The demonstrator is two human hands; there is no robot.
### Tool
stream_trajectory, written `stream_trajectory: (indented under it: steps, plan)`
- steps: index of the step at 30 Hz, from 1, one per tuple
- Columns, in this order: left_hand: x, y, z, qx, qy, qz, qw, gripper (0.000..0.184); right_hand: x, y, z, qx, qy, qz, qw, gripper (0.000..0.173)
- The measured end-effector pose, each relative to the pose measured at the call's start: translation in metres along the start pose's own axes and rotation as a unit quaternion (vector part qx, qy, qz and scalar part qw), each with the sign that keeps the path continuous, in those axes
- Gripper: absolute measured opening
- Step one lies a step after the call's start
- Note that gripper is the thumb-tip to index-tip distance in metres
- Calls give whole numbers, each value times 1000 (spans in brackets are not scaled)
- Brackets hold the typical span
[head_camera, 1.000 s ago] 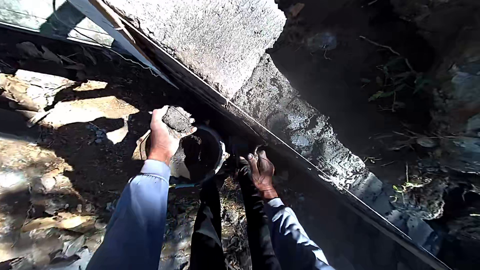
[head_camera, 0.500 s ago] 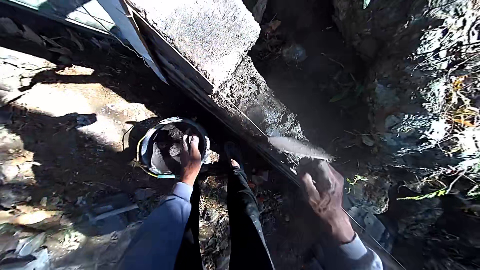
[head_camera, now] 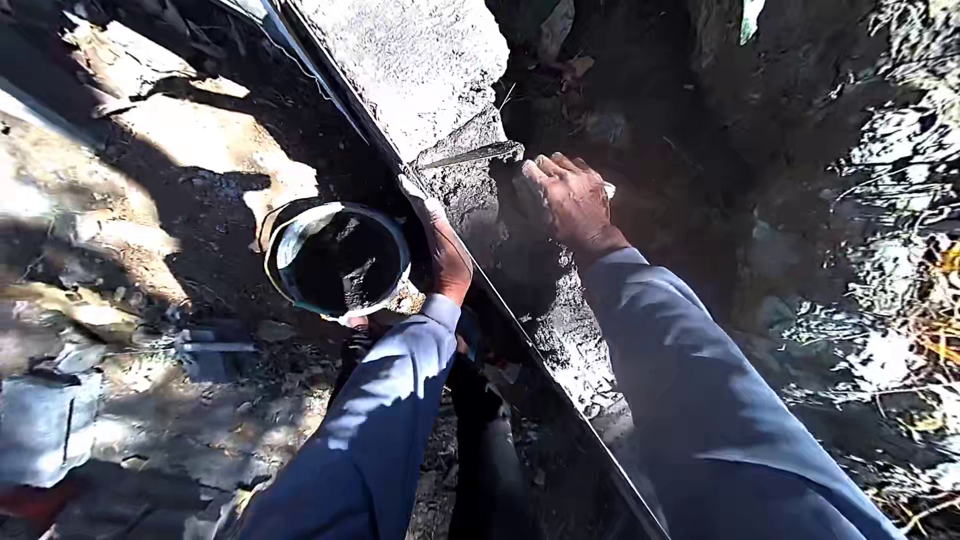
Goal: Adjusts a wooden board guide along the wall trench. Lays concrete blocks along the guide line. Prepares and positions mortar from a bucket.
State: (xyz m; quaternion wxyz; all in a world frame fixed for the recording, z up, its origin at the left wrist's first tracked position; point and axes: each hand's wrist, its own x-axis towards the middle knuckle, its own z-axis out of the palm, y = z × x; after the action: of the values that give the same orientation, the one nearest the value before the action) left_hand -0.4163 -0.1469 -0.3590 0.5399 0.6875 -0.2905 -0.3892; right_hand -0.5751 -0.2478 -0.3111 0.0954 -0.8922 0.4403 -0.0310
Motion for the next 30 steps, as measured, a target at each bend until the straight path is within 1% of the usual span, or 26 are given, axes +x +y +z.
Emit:
stream_trajectory:
  steps: [3, 5, 6, 8, 10, 12, 14, 16, 19, 21, 22, 23, 24, 26, 27, 28, 29, 30]
  plan:
    - [-14, 6, 12, 13, 29, 9, 999, 69, -29, 9, 6, 38, -28, 8, 999, 33]
    - [-28, 7, 16, 49, 46, 24, 997, 67, -47, 13, 7, 48, -45, 18, 998, 34]
    - [-37, 6, 15, 60, 40, 28, 997, 67, -56, 14, 7, 53, -47, 15, 997, 32]
    - [-54, 5, 12, 60, 4, 19, 998, 74, -76, 16, 3, 68, -55, 16, 996, 32]
    - [-69, 5, 14, 27, -15, 11, 999, 76, -99, 16, -2, 89, -59, 22, 994, 32]
    - [-86, 9, 18, 5, -23, -20, 1000, 72, -122, 16, -5, 111, -58, 23, 992, 30]
    - [-105, 9, 16, 16, -48, -56, 997, 67, -140, 12, -20, 140, -98, 46, 984, 32]
    - [-115, 6, 22, -6, -53, -58, 997, 66, -154, 10, -35, 141, -128, 65, 980, 31]
    - [-119, 6, 26, 21, -54, -23, 998, 64, -161, 3, -51, 140, -152, 140, 968, 31]
    - [-117, -3, 31, 36, -37, 21, 998, 64, -156, 7, -44, 160, -160, 190, 955, 34]
    - [-114, -8, 36, 32, -18, 49, 998, 64, -155, 11, -39, 165, -169, 187, 954, 34]
    - [-114, -11, 41, 30, -5, 58, 998, 63, -155, 14, -34, 170, -179, 171, 954, 34]
    - [-120, -14, 41, 36, -6, 43, 998, 63, -159, 16, -31, 167, -184, 149, 957, 35]
    - [-139, -13, 35, 77, -36, -31, 996, 65, -172, 17, -27, 166, -170, 104, 966, 35]
    - [-151, -10, 29, 108, -66, -69, 990, 66, -182, 17, -24, 173, -142, 80, 971, 33]
    - [-161, -10, 27, 130, -87, -83, 984, 66, -194, 17, -22, 184, -123, 66, 973, 31]
    - [-168, -12, 28, 138, -96, -57, 984, 67, -207, 18, -22, 199, -124, 67, 970, 31]
    - [-173, -14, 30, 139, -100, -10, 985, 69, -221, 18, -25, 216, -152, 88, 960, 34]
